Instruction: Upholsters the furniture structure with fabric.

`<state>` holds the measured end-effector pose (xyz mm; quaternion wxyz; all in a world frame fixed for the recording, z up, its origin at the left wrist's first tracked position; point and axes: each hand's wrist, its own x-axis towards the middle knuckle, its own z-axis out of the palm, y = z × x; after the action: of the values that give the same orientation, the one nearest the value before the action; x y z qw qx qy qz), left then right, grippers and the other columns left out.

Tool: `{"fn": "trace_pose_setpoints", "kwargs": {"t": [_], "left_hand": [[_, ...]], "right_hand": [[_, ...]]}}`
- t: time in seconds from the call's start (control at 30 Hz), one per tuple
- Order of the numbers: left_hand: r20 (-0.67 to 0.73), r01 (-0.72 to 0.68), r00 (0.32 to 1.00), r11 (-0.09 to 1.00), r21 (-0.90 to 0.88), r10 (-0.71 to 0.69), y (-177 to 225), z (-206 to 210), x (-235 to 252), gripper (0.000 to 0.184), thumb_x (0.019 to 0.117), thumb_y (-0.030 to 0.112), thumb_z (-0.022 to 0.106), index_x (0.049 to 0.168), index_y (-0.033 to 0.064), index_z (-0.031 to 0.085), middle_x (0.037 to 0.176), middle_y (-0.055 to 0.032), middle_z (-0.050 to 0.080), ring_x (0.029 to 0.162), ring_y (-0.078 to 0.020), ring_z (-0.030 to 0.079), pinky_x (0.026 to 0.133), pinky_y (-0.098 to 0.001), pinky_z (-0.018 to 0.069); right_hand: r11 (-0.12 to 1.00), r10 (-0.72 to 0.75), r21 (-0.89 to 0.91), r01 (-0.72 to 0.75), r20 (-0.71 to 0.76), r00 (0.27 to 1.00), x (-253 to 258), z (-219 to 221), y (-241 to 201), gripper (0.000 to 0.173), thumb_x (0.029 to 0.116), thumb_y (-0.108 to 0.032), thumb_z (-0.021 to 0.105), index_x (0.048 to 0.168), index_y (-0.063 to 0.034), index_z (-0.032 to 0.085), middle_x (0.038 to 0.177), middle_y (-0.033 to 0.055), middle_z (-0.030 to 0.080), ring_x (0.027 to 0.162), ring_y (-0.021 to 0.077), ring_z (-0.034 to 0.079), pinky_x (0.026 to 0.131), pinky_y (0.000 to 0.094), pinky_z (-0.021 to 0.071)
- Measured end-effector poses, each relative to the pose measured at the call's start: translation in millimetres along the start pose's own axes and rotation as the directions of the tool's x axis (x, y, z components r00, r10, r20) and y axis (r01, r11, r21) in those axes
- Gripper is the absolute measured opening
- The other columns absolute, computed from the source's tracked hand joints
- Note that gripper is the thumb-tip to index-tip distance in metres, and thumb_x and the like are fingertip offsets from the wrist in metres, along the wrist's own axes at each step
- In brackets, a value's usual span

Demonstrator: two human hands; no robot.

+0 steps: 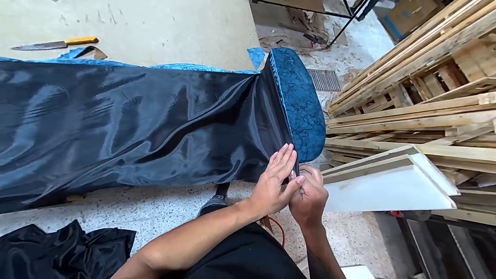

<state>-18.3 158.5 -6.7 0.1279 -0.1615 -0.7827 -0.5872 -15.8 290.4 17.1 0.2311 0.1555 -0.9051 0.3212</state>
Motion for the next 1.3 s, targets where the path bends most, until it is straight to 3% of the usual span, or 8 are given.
{"fn": "trace_pose_setpoints", "kwargs": {"t": [0.1, 0.2, 0.27, 0.57, 1.1, 1.17, 1.23, 1.3], "left_hand": [[-0.051, 0.000, 0.999, 1.000, 0.004, 0.000, -5.9, 2.6, -2.9, 0.057, 0.1052, 0.036, 0.058, 0.150, 0.0020, 0.051, 0.163, -0.0080, 0.042, 0.155, -0.0188, 0.031, 0.128, -0.0412, 0.0300], [-0.087, -0.001, 0.996, 1.000, -0.017, 0.000, -6.0, 6.4, -6.3, 0.052, 0.1055, 0.032, 0.059, 0.147, 0.0023, 0.055, 0.160, -0.0077, 0.046, 0.152, -0.0189, 0.036, 0.126, -0.0398, 0.0358], [-0.103, -0.011, 0.995, 0.999, -0.039, 0.007, -1.1, 10.0, -7.8, 0.048, 0.1062, 0.028, 0.058, 0.146, 0.0009, 0.056, 0.159, -0.0090, 0.047, 0.152, -0.0205, 0.036, 0.125, -0.0403, 0.0363], [-0.156, 0.002, 0.988, 0.998, -0.065, -0.012, 9.2, 19.1, -12.9, 0.049, 0.1094, 0.022, 0.050, 0.150, -0.0057, 0.047, 0.161, -0.0154, 0.044, 0.153, -0.0237, 0.036, 0.126, -0.0411, 0.0353], [-0.207, -0.043, 0.978, 0.996, -0.078, 0.026, 10.1, 19.0, -13.5, 0.040, 0.1076, 0.014, 0.051, 0.141, -0.0064, 0.057, 0.152, -0.0165, 0.054, 0.147, -0.0259, 0.046, 0.123, -0.0433, 0.0409], [-0.289, 0.013, 0.956, 0.990, -0.139, -0.053, 16.6, 13.0, -7.4, 0.037, 0.1068, 0.014, 0.053, 0.138, -0.0038, 0.061, 0.144, -0.0133, 0.062, 0.137, -0.0228, 0.057, 0.116, -0.0422, 0.0489], [-0.386, 0.133, 0.903, 0.976, -0.171, -0.191, 21.3, 4.0, 4.2, 0.031, 0.1046, 0.018, 0.060, 0.131, 0.0029, 0.066, 0.123, -0.0058, 0.072, 0.113, -0.0153, 0.070, 0.098, -0.0370, 0.0599], [-0.374, 0.291, 0.858, 0.933, -0.213, -0.353, 25.1, -5.8, 17.7, 0.030, 0.1003, 0.028, 0.069, 0.125, 0.0106, 0.067, 0.099, 0.0004, 0.071, 0.086, -0.0100, 0.070, 0.076, -0.0287, 0.0615]], "right_hand": [[1.000, -0.004, 0.027, 0.004, 0.022, 1.000, -3.6, 4.4, 3.3, 0.026, 0.0947, -0.015, 0.061, 0.072, -0.0085, 0.073, 0.085, 0.0008, 0.074, 0.107, 0.0193, 0.067, 0.095, 0.0391, 0.0538], [0.999, -0.009, 0.043, 0.008, 0.025, 1.000, -6.7, 8.0, 7.3, 0.025, 0.0922, -0.012, 0.060, 0.071, -0.0080, 0.071, 0.091, 0.0038, 0.074, 0.106, 0.0198, 0.068, 0.093, 0.0375, 0.0556], [0.999, -0.018, 0.039, 0.018, 0.021, 1.000, -7.5, 5.9, 8.5, 0.024, 0.0919, -0.011, 0.059, 0.071, -0.0072, 0.071, 0.096, 0.0060, 0.074, 0.107, 0.0210, 0.068, 0.093, 0.0383, 0.0556], [0.993, -0.110, 0.053, 0.109, 0.005, 0.994, -2.5, -0.5, 12.9, 0.026, 0.0950, -0.010, 0.057, 0.073, -0.0049, 0.071, 0.086, 0.0045, 0.075, 0.107, 0.0231, 0.068, 0.103, 0.0444, 0.0501], [0.987, -0.146, 0.064, 0.148, -0.033, 0.989, -4.5, -0.4, 13.5, 0.024, 0.0940, -0.008, 0.059, 0.074, -0.0037, 0.072, 0.083, 0.0048, 0.074, 0.104, 0.0232, 0.069, 0.103, 0.0439, 0.0499], [0.984, -0.169, 0.053, 0.171, -0.029, 0.985, -2.1, -1.0, 11.8, 0.020, 0.0929, -0.009, 0.061, 0.078, -0.0037, 0.074, 0.085, 0.0048, 0.074, 0.105, 0.0231, 0.069, 0.105, 0.0447, 0.0489], [0.981, -0.186, 0.043, 0.187, -0.017, 0.982, -1.5, 0.3, 8.1, 0.019, 0.0944, -0.010, 0.063, 0.083, -0.0030, 0.076, 0.087, 0.0059, 0.075, 0.105, 0.0240, 0.068, 0.106, 0.0463, 0.0475], [0.979, -0.198, 0.038, 0.198, -0.016, 0.980, -3.0, 3.7, 3.5, 0.017, 0.0923, -0.009, 0.063, 0.085, -0.0031, 0.077, 0.088, 0.0059, 0.074, 0.105, 0.0244, 0.068, 0.106, 0.0471, 0.0462]]}}
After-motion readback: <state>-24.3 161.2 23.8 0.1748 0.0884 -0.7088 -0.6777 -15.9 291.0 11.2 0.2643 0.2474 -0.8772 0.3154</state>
